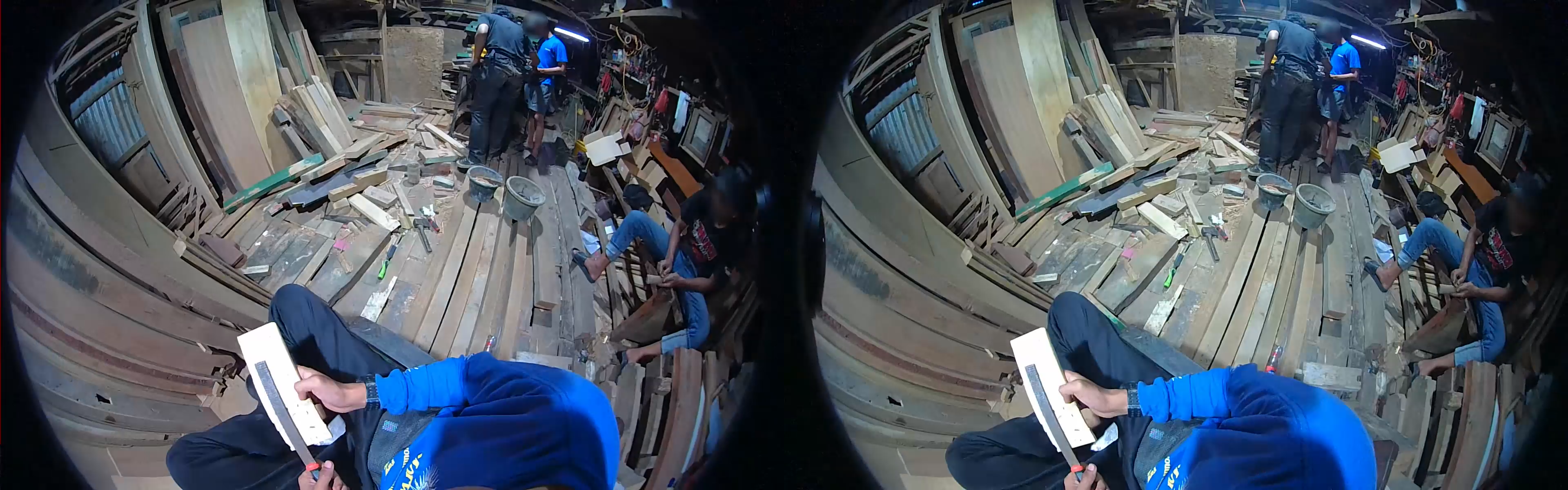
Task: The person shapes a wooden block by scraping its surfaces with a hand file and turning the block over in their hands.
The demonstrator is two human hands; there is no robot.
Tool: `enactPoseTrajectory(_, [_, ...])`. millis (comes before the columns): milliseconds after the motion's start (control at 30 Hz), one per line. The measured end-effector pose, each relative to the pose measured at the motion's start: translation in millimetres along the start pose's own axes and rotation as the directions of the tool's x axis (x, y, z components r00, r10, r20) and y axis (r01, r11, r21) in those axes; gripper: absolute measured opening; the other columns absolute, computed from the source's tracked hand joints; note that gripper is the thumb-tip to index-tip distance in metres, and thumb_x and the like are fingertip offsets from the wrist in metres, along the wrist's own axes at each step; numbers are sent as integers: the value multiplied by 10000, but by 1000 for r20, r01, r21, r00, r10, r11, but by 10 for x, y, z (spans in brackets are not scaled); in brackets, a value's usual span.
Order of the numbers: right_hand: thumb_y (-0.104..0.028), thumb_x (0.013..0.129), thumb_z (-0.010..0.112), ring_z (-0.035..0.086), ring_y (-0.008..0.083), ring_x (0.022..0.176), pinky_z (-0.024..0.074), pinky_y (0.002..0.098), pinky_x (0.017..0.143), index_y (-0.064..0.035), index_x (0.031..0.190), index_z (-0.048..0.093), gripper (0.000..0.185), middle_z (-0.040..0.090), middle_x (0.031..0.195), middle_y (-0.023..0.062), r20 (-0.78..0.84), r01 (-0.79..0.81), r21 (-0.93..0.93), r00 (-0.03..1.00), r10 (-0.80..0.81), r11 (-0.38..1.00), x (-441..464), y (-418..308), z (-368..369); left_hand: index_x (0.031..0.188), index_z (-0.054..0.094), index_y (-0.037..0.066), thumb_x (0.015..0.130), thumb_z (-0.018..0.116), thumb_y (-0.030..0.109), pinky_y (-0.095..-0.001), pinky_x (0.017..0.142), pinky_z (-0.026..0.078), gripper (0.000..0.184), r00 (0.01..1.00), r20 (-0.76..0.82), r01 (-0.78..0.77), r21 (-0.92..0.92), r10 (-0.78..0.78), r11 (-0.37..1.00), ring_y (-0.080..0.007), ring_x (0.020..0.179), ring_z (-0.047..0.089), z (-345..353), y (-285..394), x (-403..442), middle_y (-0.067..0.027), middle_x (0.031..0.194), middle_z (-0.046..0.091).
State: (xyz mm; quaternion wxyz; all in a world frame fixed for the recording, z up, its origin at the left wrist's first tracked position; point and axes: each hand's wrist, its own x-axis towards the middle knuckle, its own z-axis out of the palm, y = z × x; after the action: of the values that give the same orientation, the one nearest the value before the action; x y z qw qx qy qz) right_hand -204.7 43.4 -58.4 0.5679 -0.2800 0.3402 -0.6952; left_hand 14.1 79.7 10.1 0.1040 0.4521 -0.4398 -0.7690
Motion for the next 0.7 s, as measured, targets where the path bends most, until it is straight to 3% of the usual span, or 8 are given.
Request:
enactPoseTrajectory(33, [-81,797,444,376,38,669,349,181,610,-38,1227,437,432,462,855,-23,66,6,-34,998,-4,999,8,-7,-19,707,411,170,932,581,102,-237,351,298,290,999,44,12,30,-14,999,-76,367,384,-37,-18,24,53,495,395])
enactPoseTrajectory(67, [-81,797,444,376,38,669,349,181,610,-38,1227,437,432,462,855,-23,65,8,-32,998,-6,999,-7,21,-2,707,411,170,932,581,102,-237,351,298,290,999,44,13,33,-15,999,-76,367,384,-50,-39,40,53,495,395])
enactPoseTrajectory(133, [-83,753,472,393,85,696,367,233,631,-34,1045,448,297,440,816,16,-21,-26,-10,999,26,1000,-65,57,92,704,408,175,929,580,92,-245,348,296,295,999,44,19,5,-20,1000,-79,366,382,-64,-57,52,55,488,383])
enactPoseTrajectory(333, [-90,757,475,393,85,696,366,238,616,-31,1023,439,276,436,815,15,-1,-187,-53,982,187,981,-153,-80,149,686,381,197,927,577,94,-262,337,281,328,974,126,220,-313,-189,924,-91,356,378,-118,-54,78,50,465,361])
enactPoseTrajectory(400, [-81,760,468,379,69,676,353,221,596,-36,1012,445,257,428,803,1,68,-33,-37,997,36,999,-64,-55,49,699,381,198,930,574,100,-265,345,294,317,998,45,41,-30,-40,999,-95,363,385,-73,-52,50,46,467,369])
enactPoseTrajectory(533, [-80,761,468,372,64,667,350,220,583,-40,1013,448,256,422,802,-2,23,-12,-6,1000,13,1000,-20,55,11,711,383,193,935,567,99,-262,346,298,305,1000,22,11,37,-11,999,-94,359,380,-25,-33,25,43,471,379])
enactPoseTrajectory(600, [-83,759,472,375,69,668,358,233,583,-38,1020,444,266,429,813,6,-14,-23,-11,1000,23,1000,-47,180,40,726,385,187,936,565,83,-255,342,291,296,999,16,48,-79,-47,996,-84,356,369,-28,-46,24,45,476,384])
enactPoseTrajectory(700, [-78,757,471,384,73,669,359,237,586,-44,1016,449,262,447,817,13,16,-160,-11,987,161,987,-150,143,142,706,377,190,941,563,90,-258,340,284,316,1000,17,15,-37,-15,999,-80,352,359,21,15,-10,47,476,382])
